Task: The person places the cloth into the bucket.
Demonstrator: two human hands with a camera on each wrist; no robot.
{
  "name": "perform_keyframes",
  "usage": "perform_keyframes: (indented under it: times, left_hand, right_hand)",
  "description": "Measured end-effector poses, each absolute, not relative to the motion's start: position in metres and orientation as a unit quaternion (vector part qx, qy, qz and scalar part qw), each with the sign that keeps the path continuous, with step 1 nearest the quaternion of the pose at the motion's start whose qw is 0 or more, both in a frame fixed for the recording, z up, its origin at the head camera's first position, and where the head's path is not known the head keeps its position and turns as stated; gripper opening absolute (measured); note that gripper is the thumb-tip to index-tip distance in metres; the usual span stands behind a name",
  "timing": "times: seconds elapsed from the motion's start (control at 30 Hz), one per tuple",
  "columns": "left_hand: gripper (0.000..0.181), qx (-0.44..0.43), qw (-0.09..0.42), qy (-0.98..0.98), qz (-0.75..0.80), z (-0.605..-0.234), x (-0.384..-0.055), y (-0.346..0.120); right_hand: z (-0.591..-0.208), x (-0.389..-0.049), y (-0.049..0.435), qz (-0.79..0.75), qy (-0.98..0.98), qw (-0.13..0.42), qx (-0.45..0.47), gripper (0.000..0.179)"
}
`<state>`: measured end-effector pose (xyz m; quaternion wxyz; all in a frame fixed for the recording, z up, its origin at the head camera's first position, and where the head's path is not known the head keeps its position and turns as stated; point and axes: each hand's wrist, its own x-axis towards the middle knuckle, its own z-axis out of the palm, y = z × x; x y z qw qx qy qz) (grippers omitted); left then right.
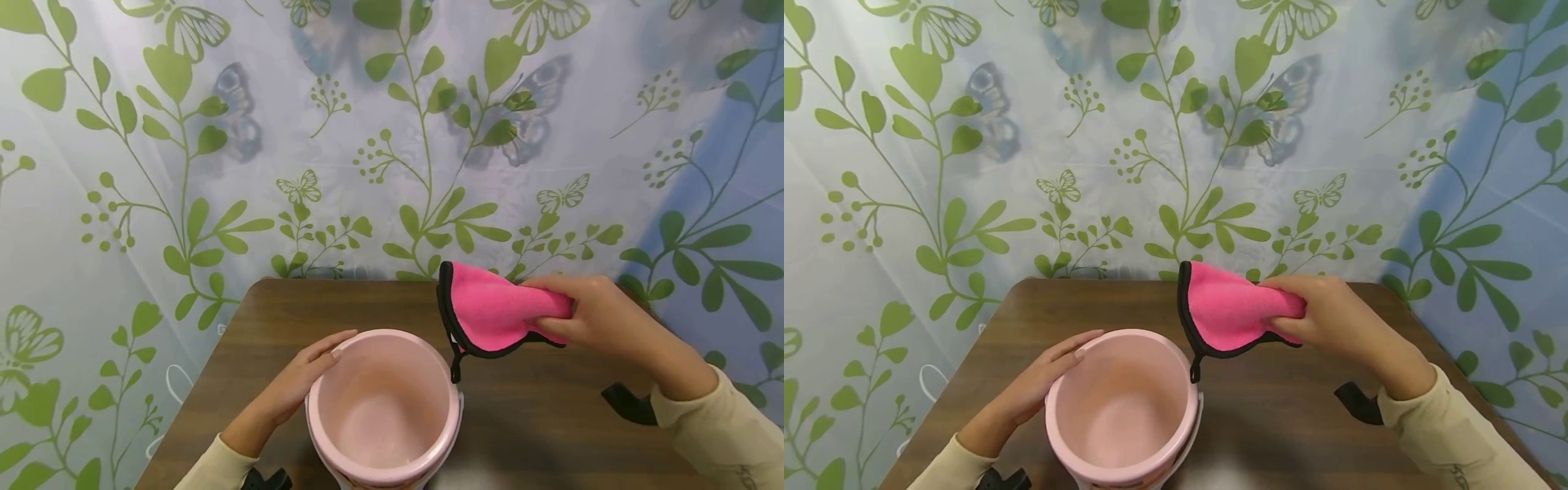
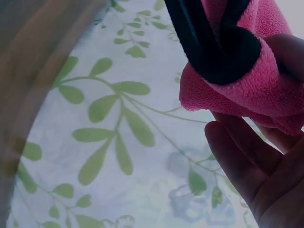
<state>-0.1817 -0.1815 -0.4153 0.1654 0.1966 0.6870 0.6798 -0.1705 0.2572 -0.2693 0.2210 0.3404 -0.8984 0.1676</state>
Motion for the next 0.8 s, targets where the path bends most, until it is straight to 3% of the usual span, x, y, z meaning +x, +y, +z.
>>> perform_keyframes:
  times: [0.27, 0.8]
  left_hand:
    - [0.051, 0.204, 0.164, 0.687, 0.678, -0.414, -0.183, -0.18]
    - [0.052, 0.198, 0.174, 0.679, 0.686, -0.415, -0.183, -0.179]
  right_hand:
    - [-0.257, -0.174, 0.242, 0.195, -0.868, 0.253, 0.379, 0.045]
    - [-0.269, -0.169, 0.184, 0.261, -0.846, 0.151, 0.44, 0.039]
